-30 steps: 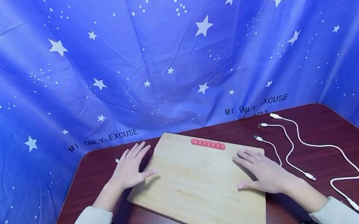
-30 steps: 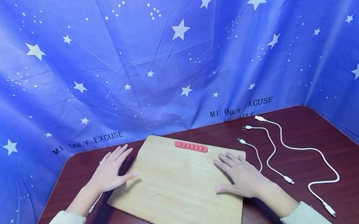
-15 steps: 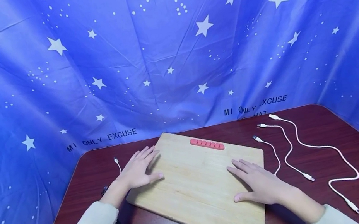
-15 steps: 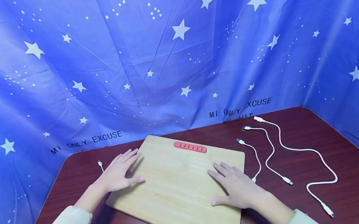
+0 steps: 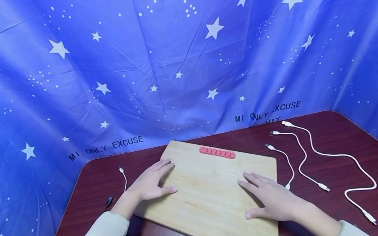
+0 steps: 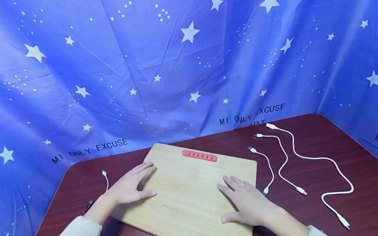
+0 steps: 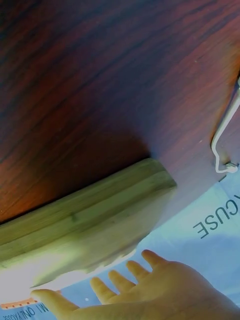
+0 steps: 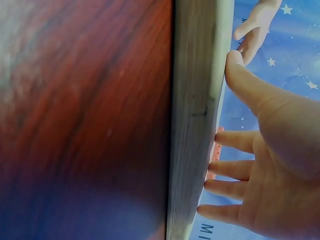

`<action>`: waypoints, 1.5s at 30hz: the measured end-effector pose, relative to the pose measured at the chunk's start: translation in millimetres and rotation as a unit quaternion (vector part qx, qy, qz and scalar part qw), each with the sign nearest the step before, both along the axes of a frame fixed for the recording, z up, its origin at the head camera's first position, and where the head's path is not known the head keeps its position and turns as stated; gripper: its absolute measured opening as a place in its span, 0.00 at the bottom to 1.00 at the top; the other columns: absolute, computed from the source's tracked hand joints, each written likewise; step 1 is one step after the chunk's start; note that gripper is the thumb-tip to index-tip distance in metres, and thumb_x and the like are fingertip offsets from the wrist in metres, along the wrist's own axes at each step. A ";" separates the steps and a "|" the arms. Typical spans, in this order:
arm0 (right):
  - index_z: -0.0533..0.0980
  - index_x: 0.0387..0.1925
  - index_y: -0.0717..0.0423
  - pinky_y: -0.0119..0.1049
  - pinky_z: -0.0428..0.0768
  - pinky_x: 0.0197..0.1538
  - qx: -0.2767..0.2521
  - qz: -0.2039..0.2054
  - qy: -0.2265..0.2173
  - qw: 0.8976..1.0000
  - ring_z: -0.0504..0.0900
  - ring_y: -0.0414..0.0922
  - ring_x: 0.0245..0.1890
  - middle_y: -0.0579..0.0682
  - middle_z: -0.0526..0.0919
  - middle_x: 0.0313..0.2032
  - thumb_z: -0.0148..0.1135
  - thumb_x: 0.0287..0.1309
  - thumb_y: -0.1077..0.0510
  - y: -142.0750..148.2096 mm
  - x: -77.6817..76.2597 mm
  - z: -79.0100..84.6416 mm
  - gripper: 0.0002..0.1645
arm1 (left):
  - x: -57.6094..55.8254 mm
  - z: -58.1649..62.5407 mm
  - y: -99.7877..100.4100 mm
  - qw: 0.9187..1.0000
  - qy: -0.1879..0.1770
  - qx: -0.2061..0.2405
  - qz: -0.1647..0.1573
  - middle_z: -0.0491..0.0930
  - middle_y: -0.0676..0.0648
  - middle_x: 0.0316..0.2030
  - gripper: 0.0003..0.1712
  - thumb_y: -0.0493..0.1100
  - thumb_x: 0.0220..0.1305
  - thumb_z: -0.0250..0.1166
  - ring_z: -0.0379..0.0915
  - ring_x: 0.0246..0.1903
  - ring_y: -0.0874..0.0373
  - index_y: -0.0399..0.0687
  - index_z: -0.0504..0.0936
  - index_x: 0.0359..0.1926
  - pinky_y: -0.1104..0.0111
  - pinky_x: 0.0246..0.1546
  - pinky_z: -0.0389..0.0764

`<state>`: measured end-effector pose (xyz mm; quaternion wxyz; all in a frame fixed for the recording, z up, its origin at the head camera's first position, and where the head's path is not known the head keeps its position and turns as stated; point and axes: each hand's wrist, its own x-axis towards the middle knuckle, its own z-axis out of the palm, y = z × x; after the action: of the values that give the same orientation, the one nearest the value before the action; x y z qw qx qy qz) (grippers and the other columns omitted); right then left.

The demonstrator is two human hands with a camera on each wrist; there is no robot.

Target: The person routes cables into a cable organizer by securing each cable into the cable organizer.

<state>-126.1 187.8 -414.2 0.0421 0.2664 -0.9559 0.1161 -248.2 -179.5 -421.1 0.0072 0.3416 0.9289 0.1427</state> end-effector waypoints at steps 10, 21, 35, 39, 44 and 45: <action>0.70 0.63 0.57 0.58 0.72 0.64 -0.004 -0.009 -0.011 1.000 0.70 0.63 0.64 0.65 0.70 0.64 0.65 0.44 0.28 -1.7 -0.5 0.9 0.52 | 2.3 -2.7 0.7 1.000 0.001 0.000 0.010 0.65 0.39 0.69 0.44 0.64 0.56 0.64 0.58 0.70 0.42 0.44 0.68 0.67 0.48 0.71 0.62; 0.69 0.64 0.57 0.58 0.71 0.64 -0.007 -0.011 -0.018 1.000 0.69 0.64 0.64 0.65 0.70 0.65 0.64 0.43 0.27 -1.3 0.1 -0.7 0.53 | 4.5 -0.6 3.5 1.000 -0.007 -0.012 0.002 0.65 0.40 0.69 0.43 0.63 0.57 0.63 0.58 0.70 0.43 0.45 0.68 0.67 0.49 0.71 0.64; 0.71 0.61 0.59 0.61 0.75 0.59 -0.014 -0.061 -0.043 0.997 0.70 0.65 0.63 0.66 0.71 0.63 0.74 0.27 0.29 -7.4 5.3 7.4 0.60 | 2.2 3.7 2.1 1.000 -0.002 -0.022 -0.005 0.65 0.41 0.69 0.44 0.66 0.56 0.63 0.60 0.70 0.43 0.46 0.68 0.67 0.48 0.71 0.63; 0.71 0.62 0.60 0.61 0.75 0.60 -0.016 -0.060 -0.056 0.996 0.69 0.66 0.64 0.67 0.70 0.64 0.76 0.27 0.31 -8.8 4.5 10.8 0.60 | 2.2 5.1 1.1 1.000 -0.003 -0.022 -0.004 0.65 0.41 0.69 0.44 0.66 0.55 0.63 0.60 0.70 0.43 0.47 0.68 0.67 0.49 0.71 0.64; 0.69 0.63 0.60 0.63 0.73 0.61 -0.018 -0.051 -0.081 0.995 0.66 0.67 0.65 0.68 0.67 0.66 0.75 0.30 0.33 -7.1 2.1 10.3 0.59 | 5.4 1.1 0.5 1.000 0.000 -0.017 -0.003 0.65 0.40 0.69 0.44 0.66 0.56 0.63 0.60 0.69 0.41 0.46 0.67 0.67 0.48 0.71 0.63; 0.69 0.63 0.60 0.64 0.73 0.61 -0.020 -0.047 -0.085 0.995 0.66 0.68 0.66 0.68 0.67 0.66 0.75 0.30 0.33 -5.8 1.1 9.7 0.59 | 6.2 -0.1 0.5 1.000 0.001 -0.016 -0.003 0.65 0.40 0.69 0.44 0.66 0.56 0.63 0.60 0.69 0.41 0.45 0.67 0.67 0.48 0.71 0.63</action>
<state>-125.0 182.0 -404.6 -0.0283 0.2092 -0.9651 0.1549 -241.9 -179.1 -421.2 0.0124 0.3441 0.9302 0.1274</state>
